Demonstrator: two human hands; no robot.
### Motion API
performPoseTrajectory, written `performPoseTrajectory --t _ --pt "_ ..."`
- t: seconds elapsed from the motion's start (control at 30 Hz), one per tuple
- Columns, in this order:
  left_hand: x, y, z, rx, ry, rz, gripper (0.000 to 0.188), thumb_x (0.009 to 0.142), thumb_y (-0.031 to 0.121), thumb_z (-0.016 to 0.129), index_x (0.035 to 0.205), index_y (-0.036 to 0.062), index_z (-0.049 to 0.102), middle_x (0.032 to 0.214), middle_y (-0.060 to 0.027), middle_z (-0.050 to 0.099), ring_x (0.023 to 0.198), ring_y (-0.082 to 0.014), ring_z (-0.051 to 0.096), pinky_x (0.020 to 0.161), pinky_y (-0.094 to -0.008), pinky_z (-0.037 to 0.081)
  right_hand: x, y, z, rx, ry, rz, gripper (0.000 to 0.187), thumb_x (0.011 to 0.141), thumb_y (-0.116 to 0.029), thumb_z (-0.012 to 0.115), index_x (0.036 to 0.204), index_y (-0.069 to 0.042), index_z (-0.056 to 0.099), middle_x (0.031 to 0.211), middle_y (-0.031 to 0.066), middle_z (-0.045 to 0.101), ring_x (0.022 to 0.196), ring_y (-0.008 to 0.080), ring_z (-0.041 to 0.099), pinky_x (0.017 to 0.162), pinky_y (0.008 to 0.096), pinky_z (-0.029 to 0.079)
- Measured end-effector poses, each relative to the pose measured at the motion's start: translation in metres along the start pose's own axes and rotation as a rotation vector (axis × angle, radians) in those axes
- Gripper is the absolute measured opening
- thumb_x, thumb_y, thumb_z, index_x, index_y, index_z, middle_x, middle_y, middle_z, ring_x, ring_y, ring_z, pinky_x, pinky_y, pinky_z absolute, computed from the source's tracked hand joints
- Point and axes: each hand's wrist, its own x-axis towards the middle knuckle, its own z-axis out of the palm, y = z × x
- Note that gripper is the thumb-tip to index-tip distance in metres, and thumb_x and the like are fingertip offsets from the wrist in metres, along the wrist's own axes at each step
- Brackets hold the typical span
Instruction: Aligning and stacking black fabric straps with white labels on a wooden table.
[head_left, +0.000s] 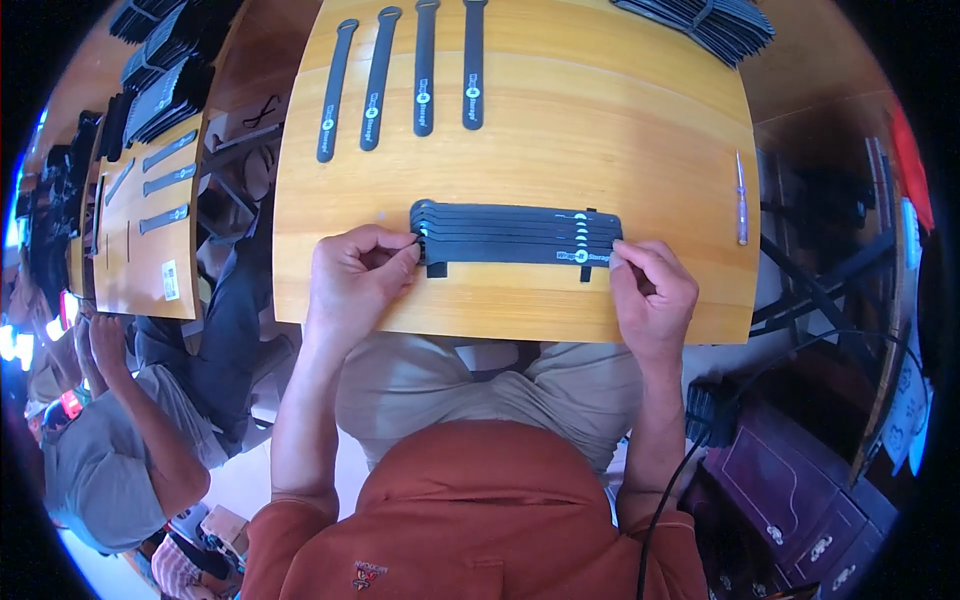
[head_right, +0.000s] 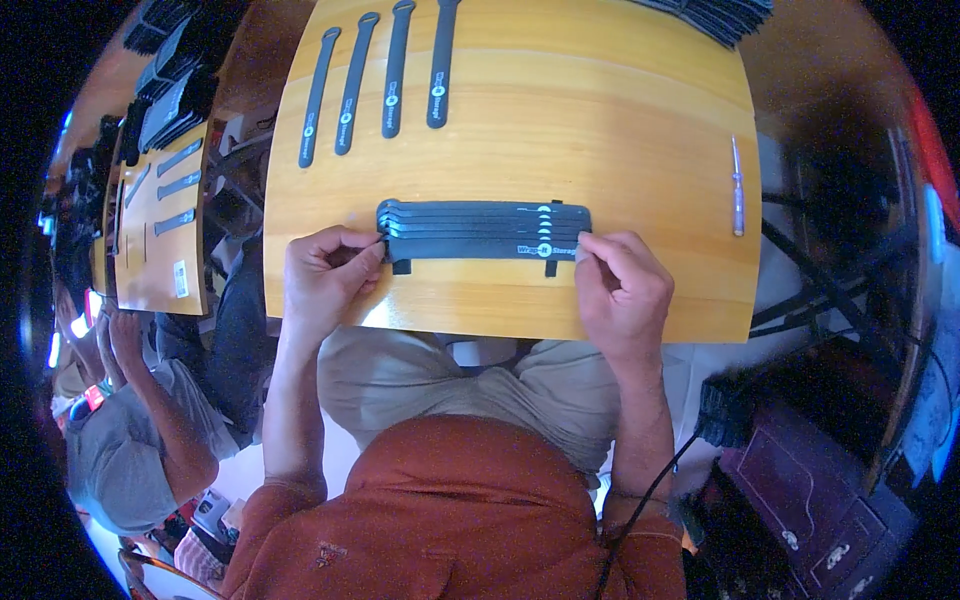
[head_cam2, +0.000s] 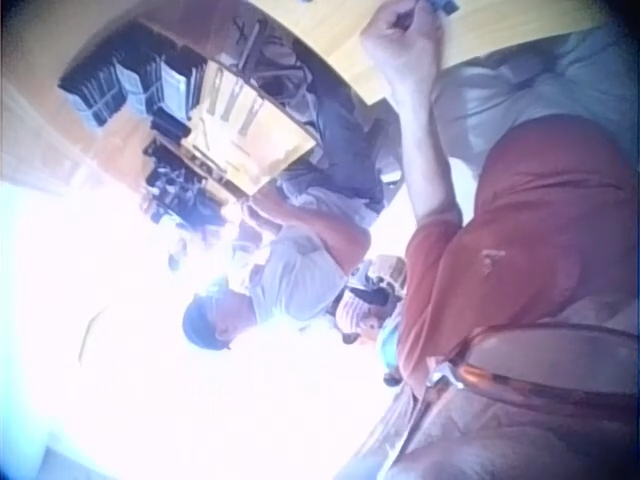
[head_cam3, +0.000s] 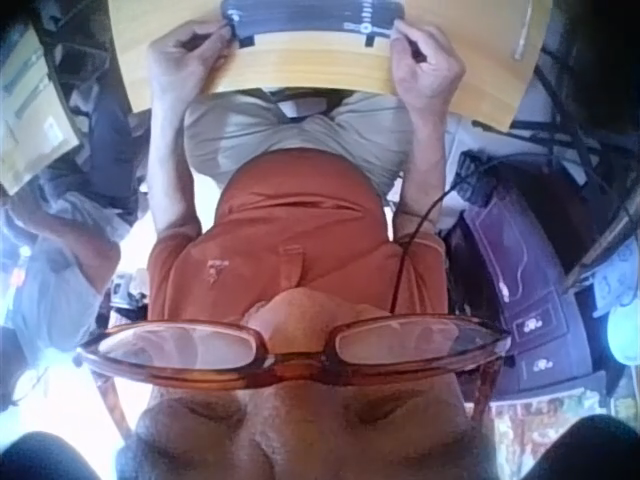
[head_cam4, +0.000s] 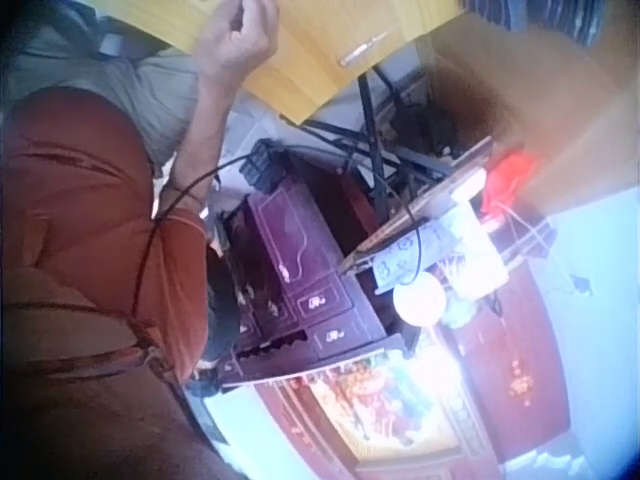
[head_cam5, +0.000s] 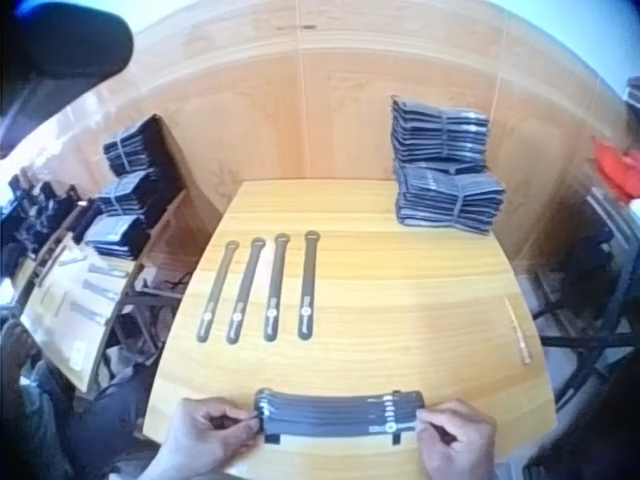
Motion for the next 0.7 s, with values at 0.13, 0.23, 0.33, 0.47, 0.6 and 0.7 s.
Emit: performPoseTrajectory --t 0.13,0.23,0.33,0.47,0.6,0.7 --pt "0.0001 0.0013 0.0018 -0.025 -0.015 0.003 0.008 0.095 0.000 0.074 0.101 -0.0057 0.076 0.076 -0.0026 0.071 0.064 -0.0046 0.062 0.060 -0.0208 0.050 -0.0001 -0.0003 -0.0002 0.022 0.013 -0.007 0.012 0.087 0.007 0.071 0.098 0.004 0.074 0.085 0.0114 0.070 0.068 0.0147 0.066 0.059 0.0264 0.050" --pt "-0.0007 0.0039 0.0017 -0.021 -0.016 0.012 0.008 0.095 0.000 0.074 0.101 -0.0058 0.076 0.076 -0.0022 0.070 0.064 -0.0043 0.061 0.060 -0.0207 0.050 0.0003 -0.0008 -0.0010 0.008 0.015 -0.006 0.012 0.087 0.006 0.071 0.098 0.004 0.075 0.084 0.0112 0.070 0.068 0.0146 0.066 0.059 0.0263 0.050" --pt "-0.0007 0.0046 0.0016 -0.010 -0.014 0.005 0.008 0.095 0.000 0.074 0.100 -0.0057 0.076 0.076 -0.0021 0.071 0.064 -0.0042 0.061 0.060 -0.0207 0.050 0.0010 0.0003 -0.0006 -0.004 0.001 -0.010 0.012 0.088 0.006 0.071 0.099 0.004 0.075 0.084 0.0111 0.070 0.068 0.0146 0.066 0.060 0.0267 0.051" --pt "0.0002 0.0029 0.0017 -0.003 -0.023 0.021 0.008 0.096 0.001 0.074 0.100 -0.0057 0.076 0.076 -0.0024 0.071 0.064 -0.0045 0.062 0.060 -0.0209 0.051 0.0010 0.0010 -0.0004 0.005 0.008 -0.018 0.012 0.087 0.007 0.071 0.099 0.004 0.075 0.084 0.0111 0.070 0.068 0.0151 0.066 0.060 0.0272 0.051" --pt "0.0002 0.0030 0.0030 0.004 -0.012 0.011 0.008 0.095 0.001 0.074 0.100 -0.0057 0.076 0.076 -0.0025 0.071 0.065 -0.0047 0.062 0.060 -0.0209 0.051 0.0003 0.0012 -0.0004 0.025 0.007 -0.018 0.012 0.087 0.007 0.070 0.098 0.004 0.074 0.084 0.0111 0.070 0.069 0.0154 0.067 0.061 0.0272 0.051" --pt "0.0021 -0.0027 0.0010 -0.006 -0.014 0.014 0.008 0.095 0.001 0.074 0.100 -0.0056 0.075 0.076 -0.0028 0.071 0.065 -0.0047 0.062 0.060 -0.0209 0.052 -0.0006 0.0025 0.0012 0.037 0.013 -0.013 0.012 0.087 0.007 0.071 0.098 0.004 0.074 0.084 0.0109 0.070 0.070 0.0153 0.067 0.061 0.0273 0.051"
